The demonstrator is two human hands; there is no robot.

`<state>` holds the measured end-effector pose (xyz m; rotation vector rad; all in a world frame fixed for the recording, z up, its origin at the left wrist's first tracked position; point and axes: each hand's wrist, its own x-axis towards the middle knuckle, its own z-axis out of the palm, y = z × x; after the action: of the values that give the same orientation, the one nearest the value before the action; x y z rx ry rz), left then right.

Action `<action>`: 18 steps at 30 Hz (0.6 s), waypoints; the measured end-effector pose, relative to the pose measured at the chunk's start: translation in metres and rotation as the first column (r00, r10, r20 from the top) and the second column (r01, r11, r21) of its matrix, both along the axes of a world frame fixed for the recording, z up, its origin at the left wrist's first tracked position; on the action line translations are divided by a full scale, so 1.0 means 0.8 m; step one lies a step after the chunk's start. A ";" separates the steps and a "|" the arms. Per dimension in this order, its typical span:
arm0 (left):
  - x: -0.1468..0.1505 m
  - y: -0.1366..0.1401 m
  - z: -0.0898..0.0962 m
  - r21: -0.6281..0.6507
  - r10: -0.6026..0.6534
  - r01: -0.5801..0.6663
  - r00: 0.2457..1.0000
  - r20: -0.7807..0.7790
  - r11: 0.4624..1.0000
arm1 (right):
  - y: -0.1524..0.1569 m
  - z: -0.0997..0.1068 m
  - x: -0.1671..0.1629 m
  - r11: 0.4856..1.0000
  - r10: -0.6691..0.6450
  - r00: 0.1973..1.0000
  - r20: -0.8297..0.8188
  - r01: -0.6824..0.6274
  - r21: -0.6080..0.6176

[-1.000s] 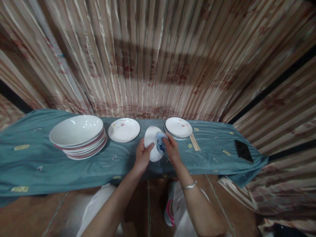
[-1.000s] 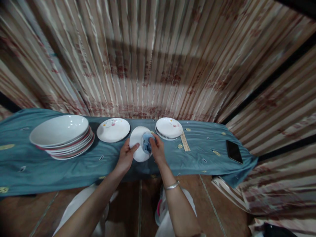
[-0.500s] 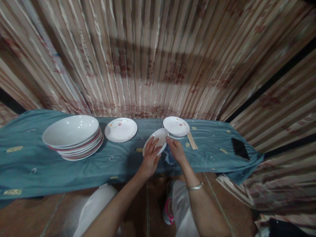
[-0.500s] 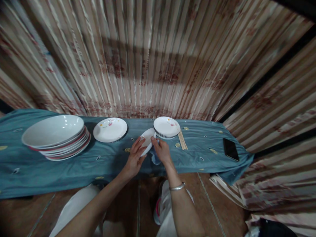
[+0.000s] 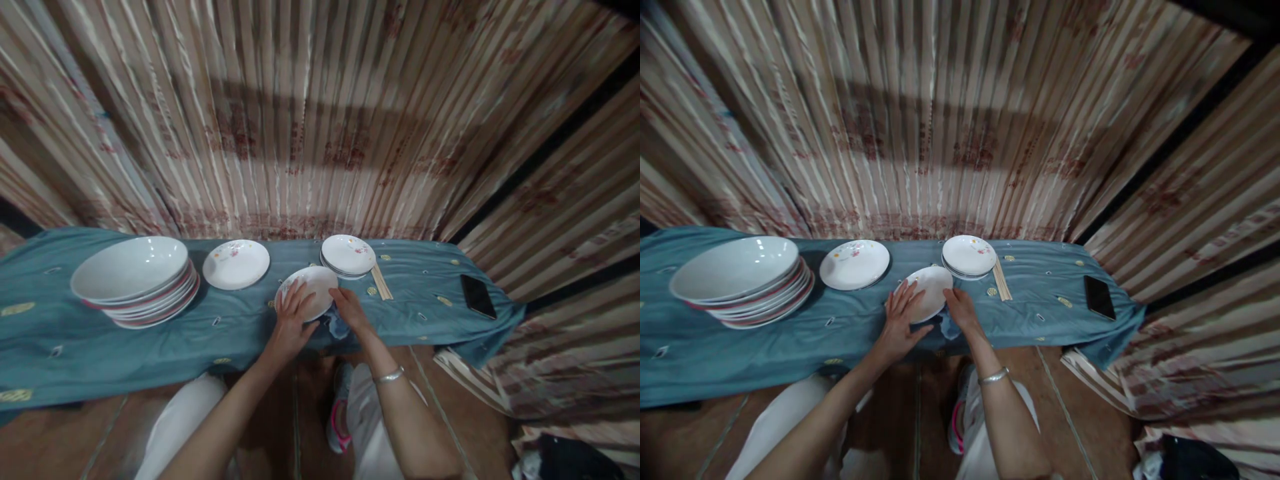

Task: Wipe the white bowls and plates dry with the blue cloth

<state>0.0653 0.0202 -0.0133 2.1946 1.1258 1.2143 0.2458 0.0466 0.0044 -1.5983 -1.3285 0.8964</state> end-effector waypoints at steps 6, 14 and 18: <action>-0.015 -0.002 0.023 -0.237 0.261 -0.170 0.860 0.438 0.956 | -0.003 0.010 0.008 0.998 0.004 0.990 -0.142 0.004 0.055; 0.000 0.012 0.049 -0.626 0.510 0.302 0.382 0.770 0.719 | -0.002 0.020 0.018 0.989 -0.070 0.942 -0.328 0.109 0.103; 0.009 0.010 0.061 -0.622 0.507 0.403 0.363 0.782 0.671 | 0.002 0.018 0.025 0.982 -0.089 0.930 -0.356 0.142 0.124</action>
<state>0.0726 0.0285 0.0355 0.5104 0.8632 1.3487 0.2660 0.0486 0.0185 -1.3153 -1.0149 0.9356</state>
